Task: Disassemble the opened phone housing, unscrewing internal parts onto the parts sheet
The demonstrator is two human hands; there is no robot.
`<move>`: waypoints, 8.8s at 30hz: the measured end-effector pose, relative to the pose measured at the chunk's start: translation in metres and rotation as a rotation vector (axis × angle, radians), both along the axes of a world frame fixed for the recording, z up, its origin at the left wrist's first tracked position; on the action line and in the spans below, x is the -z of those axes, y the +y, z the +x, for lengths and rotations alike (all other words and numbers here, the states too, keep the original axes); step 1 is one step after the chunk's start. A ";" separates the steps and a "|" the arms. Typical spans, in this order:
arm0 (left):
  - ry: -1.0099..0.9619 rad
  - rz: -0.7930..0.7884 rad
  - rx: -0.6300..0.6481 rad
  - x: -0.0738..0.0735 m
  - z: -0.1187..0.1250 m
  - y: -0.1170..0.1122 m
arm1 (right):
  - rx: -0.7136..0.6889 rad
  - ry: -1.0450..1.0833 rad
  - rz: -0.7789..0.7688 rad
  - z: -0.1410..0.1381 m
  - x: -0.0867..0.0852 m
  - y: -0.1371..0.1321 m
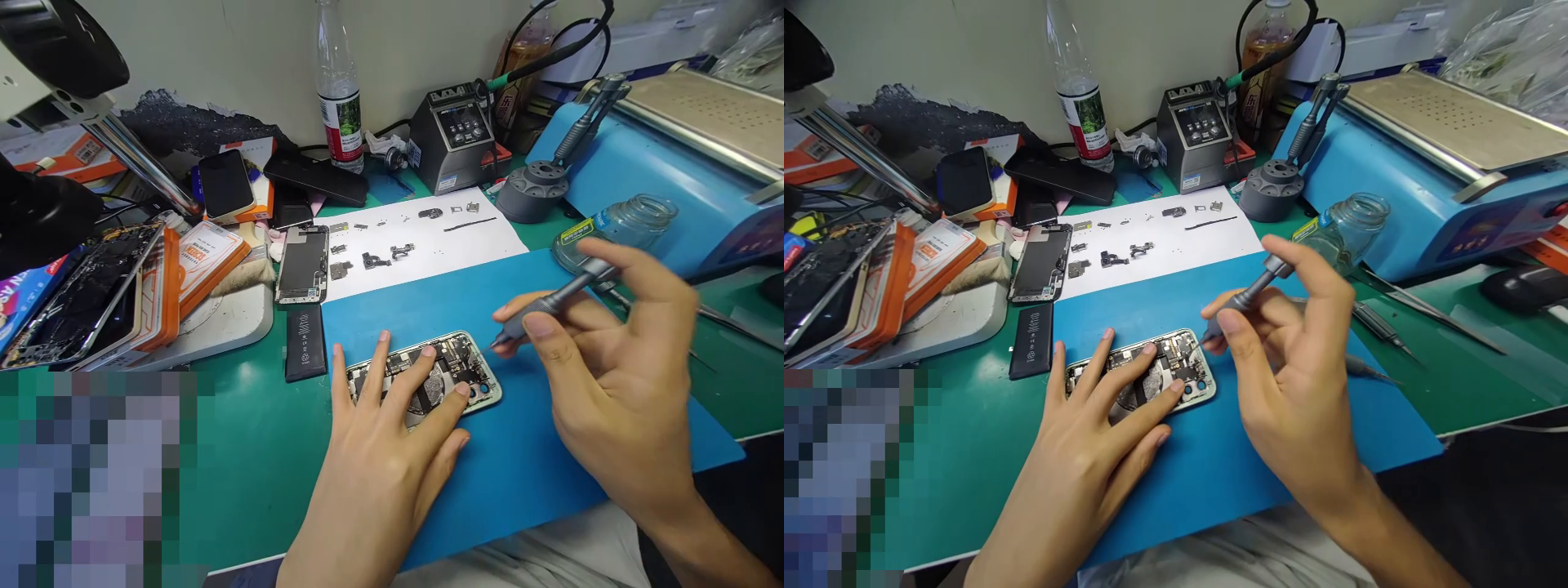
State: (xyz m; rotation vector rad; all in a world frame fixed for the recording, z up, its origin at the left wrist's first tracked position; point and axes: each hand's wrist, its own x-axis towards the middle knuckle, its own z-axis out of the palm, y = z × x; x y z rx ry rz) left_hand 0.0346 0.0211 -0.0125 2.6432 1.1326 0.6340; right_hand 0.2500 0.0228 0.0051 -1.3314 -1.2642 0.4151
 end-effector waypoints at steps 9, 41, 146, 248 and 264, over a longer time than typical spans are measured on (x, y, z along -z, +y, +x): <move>-0.033 -0.007 -0.009 0.000 0.002 0.000 | -0.088 -0.285 0.132 -0.002 0.017 0.019; -0.057 -0.006 -0.058 0.008 0.005 -0.004 | -0.080 -0.597 0.200 0.004 -0.009 0.017; -0.118 -0.086 0.000 -0.002 -0.001 0.002 | -0.275 0.639 -0.526 0.001 -0.009 -0.021; -0.040 0.207 -0.016 0.002 0.003 -0.017 | -0.226 -0.098 0.026 0.006 0.008 -0.013; -0.022 0.183 -0.137 0.001 0.013 -0.018 | -0.149 -0.095 -0.155 0.007 0.002 -0.018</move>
